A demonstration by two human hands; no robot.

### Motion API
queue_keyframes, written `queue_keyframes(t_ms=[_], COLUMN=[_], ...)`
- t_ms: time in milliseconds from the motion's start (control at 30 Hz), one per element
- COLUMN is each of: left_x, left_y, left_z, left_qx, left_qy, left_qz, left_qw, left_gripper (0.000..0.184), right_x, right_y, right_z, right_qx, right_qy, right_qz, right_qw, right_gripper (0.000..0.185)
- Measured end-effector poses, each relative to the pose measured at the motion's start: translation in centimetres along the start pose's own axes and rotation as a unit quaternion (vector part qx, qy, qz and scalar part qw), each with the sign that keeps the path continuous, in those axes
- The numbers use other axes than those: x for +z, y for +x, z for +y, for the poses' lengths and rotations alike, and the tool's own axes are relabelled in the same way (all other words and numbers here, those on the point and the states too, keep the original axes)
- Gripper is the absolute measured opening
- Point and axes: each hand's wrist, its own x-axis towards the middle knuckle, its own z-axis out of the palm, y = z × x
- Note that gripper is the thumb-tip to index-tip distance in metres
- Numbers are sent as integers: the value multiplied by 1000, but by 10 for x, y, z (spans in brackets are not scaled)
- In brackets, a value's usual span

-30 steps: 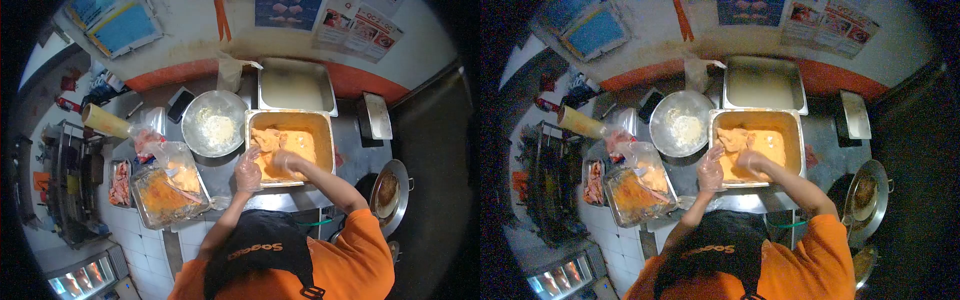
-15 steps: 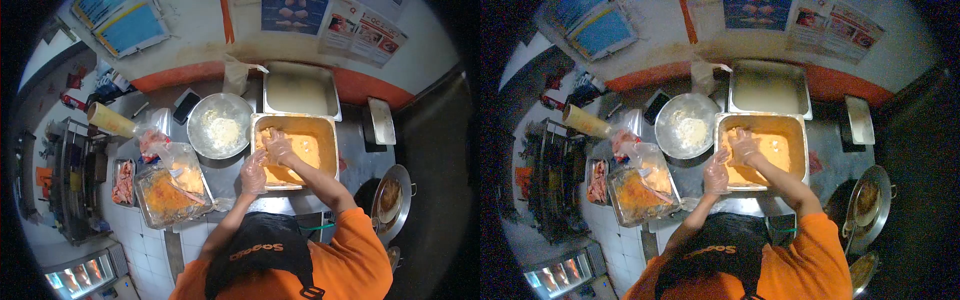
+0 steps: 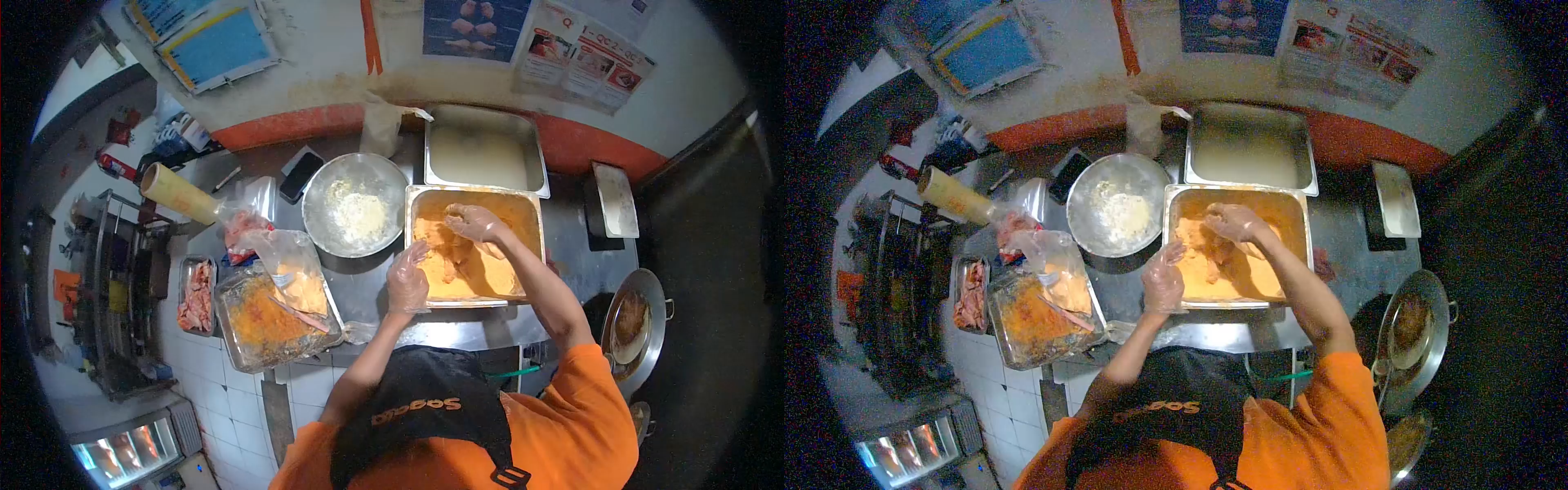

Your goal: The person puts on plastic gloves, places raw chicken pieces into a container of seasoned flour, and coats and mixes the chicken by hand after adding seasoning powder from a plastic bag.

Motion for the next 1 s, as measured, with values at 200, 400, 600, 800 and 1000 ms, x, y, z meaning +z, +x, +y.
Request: queue_keyframes(t_ms=[200, 400, 600, 800, 1000], left_x=[0, 1, 1, -3, 1], left_y=[0, -2, -3, 0, 1], left_z=[-4, 5, 4, 5, 8], left_qx=[-6, -19, -18, -23, -14], left_qy=[-16, 0, -6, 43, 3], left_qz=[1, -11, -2, 0, -5], left_qw=[1000, 1000, 1000, 999, 1000], left_gripper=[53, 53, 53, 52, 51], right_x=[17, 57, 17, 65, 51], right_y=[-44, 0, 8, 15, 14], right_z=[-47, 16, 10, -44, -44], right_qx=[169, 94, -105, 42, 7], right_qy=[-131, -95, 150, -177, -202], right_qz=[-146, -40, 35, 85, 20], right_qw=[966, 990, 982, 980, 979], right_gripper=[136, 71, 69, 91, 58])
